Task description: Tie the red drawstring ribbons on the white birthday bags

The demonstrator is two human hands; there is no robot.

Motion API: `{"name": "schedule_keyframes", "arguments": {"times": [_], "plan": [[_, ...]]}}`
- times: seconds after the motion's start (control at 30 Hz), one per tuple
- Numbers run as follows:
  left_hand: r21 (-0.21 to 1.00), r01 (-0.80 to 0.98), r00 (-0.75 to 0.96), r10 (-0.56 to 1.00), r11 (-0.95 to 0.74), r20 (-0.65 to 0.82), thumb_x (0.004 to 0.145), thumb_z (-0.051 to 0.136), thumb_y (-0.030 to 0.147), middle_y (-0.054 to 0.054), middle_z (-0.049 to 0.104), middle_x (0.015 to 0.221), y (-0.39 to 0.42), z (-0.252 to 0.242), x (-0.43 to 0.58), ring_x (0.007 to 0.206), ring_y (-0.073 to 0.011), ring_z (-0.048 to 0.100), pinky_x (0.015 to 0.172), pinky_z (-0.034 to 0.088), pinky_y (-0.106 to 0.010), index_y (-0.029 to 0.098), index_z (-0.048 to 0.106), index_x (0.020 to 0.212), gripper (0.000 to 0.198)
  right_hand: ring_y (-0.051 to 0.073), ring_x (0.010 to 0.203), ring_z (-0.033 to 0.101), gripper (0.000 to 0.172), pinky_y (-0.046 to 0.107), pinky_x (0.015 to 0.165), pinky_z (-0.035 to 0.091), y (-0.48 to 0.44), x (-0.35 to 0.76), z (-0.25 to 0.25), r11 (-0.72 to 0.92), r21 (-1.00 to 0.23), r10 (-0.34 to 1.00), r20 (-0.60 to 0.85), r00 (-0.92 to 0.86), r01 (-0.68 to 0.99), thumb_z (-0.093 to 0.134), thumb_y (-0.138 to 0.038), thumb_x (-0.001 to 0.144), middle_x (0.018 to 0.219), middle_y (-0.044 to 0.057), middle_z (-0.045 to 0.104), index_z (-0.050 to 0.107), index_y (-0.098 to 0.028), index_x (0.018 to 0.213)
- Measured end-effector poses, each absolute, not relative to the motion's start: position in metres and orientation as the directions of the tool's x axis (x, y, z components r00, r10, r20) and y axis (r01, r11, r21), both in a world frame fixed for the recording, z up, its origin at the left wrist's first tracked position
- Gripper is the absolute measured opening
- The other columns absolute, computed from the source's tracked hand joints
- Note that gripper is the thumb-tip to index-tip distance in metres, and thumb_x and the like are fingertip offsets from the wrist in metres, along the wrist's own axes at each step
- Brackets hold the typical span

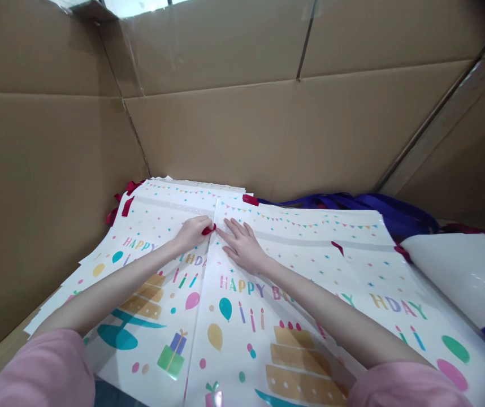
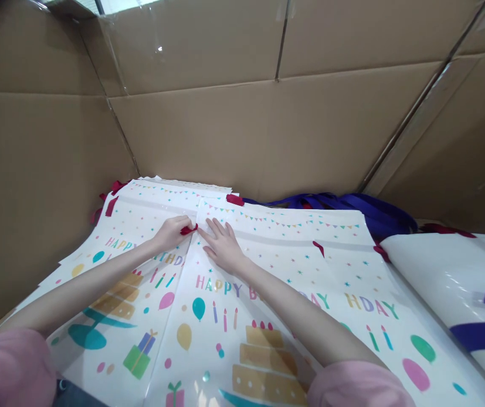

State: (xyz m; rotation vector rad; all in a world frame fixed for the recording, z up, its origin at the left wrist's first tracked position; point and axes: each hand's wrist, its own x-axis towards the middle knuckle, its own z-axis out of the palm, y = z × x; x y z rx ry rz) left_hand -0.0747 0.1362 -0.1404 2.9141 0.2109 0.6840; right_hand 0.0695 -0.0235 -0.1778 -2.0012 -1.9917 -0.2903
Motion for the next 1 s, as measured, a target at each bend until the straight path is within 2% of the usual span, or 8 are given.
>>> {"name": "schedule_keyframes", "arguments": {"times": [0.1,0.2,0.37,0.5,0.63,0.7,0.8,1.0], "plan": [[-0.034,0.034,0.895,0.015,-0.999,0.446,0.086,0.044,0.015,-0.006,0.062,0.082,0.133,-0.153,-0.082,0.079,-0.0177,0.056,0.07,0.043,-0.027,0.017,0.062,0.082,0.018,0.027,0.141,0.012,0.052,0.051,0.11,0.014,-0.023,0.07,-0.178,0.007,-0.062,0.935,0.355,0.015,0.998,0.038,-0.035,0.093,0.154,0.009,0.019,0.032,-0.027,0.144],[-0.071,-0.006,0.9,-0.036,-0.997,0.434,0.088,0.042,0.013,-0.008,0.063,0.086,0.134,-0.162,-0.086,0.082,-0.018,0.056,0.075,0.044,-0.029,0.018,0.065,0.086,0.023,0.027,0.141,0.012,0.052,0.051,0.11,0.014,-0.023,0.07,-0.18,0.011,-0.062,0.932,0.362,0.012,0.998,0.038,-0.035,0.092,0.153,0.009,0.02,0.033,-0.026,0.144],[0.047,-0.106,0.913,-0.079,-0.993,0.401,0.088,0.043,0.014,-0.008,0.066,0.097,0.135,-0.166,-0.092,0.091,-0.0191,0.057,0.084,0.043,-0.034,0.021,0.067,0.096,0.027,0.029,0.14,0.013,0.052,0.052,0.109,0.014,-0.025,0.068,-0.181,0.017,-0.073,0.928,0.372,0.011,0.997,0.04,-0.033,0.091,0.153,0.01,0.021,0.036,-0.025,0.142],[0.132,-0.134,0.921,-0.075,-0.982,0.383,0.088,0.042,0.012,-0.007,0.066,0.103,0.134,-0.167,-0.096,0.096,-0.0182,0.059,0.085,0.044,-0.031,0.022,0.067,0.102,0.03,0.029,0.136,0.023,0.045,0.051,0.105,0.019,-0.014,0.07,-0.169,0.024,-0.081,0.91,0.414,0.011,0.996,0.038,-0.027,0.092,0.147,0.012,0.032,0.043,-0.025,0.136],[0.223,-0.136,0.902,-0.028,-0.965,0.431,0.088,0.04,0.011,-0.007,0.066,0.104,0.133,-0.17,-0.098,0.098,-0.0167,0.06,0.086,0.046,-0.028,0.02,0.067,0.099,0.031,0.029,0.133,0.024,0.034,0.051,0.101,0.02,0.019,0.08,-0.146,0.121,-0.009,0.904,0.415,-0.107,0.993,0.039,-0.02,0.092,0.143,0.011,0.038,0.058,-0.026,0.119],[0.274,-0.131,0.883,0.014,-0.953,0.469,0.087,0.04,0.01,-0.007,0.067,0.099,0.133,-0.169,-0.098,0.094,-0.0162,0.061,0.085,0.047,-0.027,0.02,0.067,0.097,0.031,0.029,0.131,0.026,0.024,0.05,0.099,0.019,0.037,0.086,-0.135,0.214,0.029,0.904,0.373,-0.209,0.976,0.045,-0.019,0.089,0.136,0.011,0.045,0.065,-0.024,0.102],[0.377,-0.122,0.847,0.102,-0.918,0.522,0.083,0.041,0.007,-0.006,0.068,0.094,0.131,-0.162,-0.097,0.088,-0.0157,0.063,0.081,0.048,-0.027,0.019,0.068,0.093,0.031,0.027,0.122,0.034,0.013,0.047,0.094,0.019,0.054,0.093,-0.122,0.319,0.032,0.895,0.32,-0.312,0.947,0.053,-0.018,0.084,0.12,0.011,0.054,0.066,-0.02,0.082],[0.641,-0.098,0.751,0.366,-0.761,0.549,0.077,0.05,0.011,-0.006,0.069,0.084,0.125,-0.139,-0.094,0.079,-0.0169,0.063,0.074,0.049,-0.027,0.016,0.069,0.081,0.02,0.022,0.1,0.044,0.013,0.043,0.089,0.016,0.058,0.101,-0.108,0.368,-0.057,0.905,0.251,-0.343,0.928,0.051,-0.011,0.081,0.091,0.007,0.062,0.062,-0.018,0.081]]}}
